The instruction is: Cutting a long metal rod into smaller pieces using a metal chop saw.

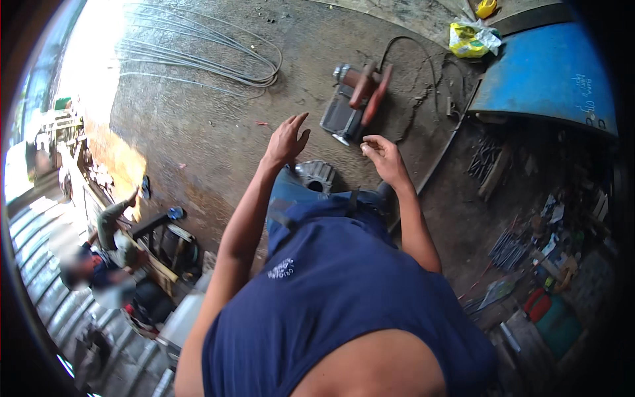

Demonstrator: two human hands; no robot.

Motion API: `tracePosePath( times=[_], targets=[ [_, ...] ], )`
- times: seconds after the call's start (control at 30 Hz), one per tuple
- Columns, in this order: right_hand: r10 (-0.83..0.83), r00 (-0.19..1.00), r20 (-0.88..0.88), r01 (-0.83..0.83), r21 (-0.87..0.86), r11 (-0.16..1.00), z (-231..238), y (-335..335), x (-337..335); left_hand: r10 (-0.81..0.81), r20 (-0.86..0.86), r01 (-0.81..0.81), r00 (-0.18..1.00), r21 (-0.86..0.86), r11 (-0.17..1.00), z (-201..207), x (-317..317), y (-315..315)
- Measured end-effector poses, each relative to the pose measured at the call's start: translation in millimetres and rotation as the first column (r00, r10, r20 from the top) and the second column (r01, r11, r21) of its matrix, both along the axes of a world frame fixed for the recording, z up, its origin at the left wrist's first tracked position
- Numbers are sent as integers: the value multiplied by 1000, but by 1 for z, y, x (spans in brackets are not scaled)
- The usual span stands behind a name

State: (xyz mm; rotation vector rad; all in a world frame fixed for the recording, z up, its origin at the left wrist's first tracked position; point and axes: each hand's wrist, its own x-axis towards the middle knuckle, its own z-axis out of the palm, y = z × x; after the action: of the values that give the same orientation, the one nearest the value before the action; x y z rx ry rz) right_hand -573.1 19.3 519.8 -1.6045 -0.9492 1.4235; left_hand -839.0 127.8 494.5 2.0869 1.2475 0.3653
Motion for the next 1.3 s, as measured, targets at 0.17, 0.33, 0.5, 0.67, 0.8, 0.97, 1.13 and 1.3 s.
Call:
tracePosePath(
  times=[0.17,0.33,0.5,0.67,0.8,0.97,1.13,1.3],
  targets=[
    [-9,1000,-19,7,-80,997,-34,106,-147,14,-108,-21,994,-70,997,-32,-151,81],
    [43,990,-136,-58,-111,992,-17,173,-220,54,-106,-65,993,-102,993,-14,-234,130],
    [-130,964,-230,58,-298,953,-36,240,-247,99,-169,-130,981,-186,974,-26,-278,174],
    [-401,826,-396,186,-480,857,-100,309,-256,29,-200,-89,979,-301,949,-72,-293,247],
    [-609,737,-293,254,-715,652,-209,376,-264,137,-162,-187,977,-344,920,-146,-290,316],
    [-587,801,-121,287,-782,553,-396,460,-271,88,-237,-211,968,-564,799,-269,-290,380],
    [-656,747,-110,316,-809,495,-578,525,-296,133,-140,-191,981,-603,775,-392,-308,403],
    [-724,689,11,353,-878,323,-722,568,-368,79,-120,-140,990,-674,725,-499,-344,411]
  ],
)
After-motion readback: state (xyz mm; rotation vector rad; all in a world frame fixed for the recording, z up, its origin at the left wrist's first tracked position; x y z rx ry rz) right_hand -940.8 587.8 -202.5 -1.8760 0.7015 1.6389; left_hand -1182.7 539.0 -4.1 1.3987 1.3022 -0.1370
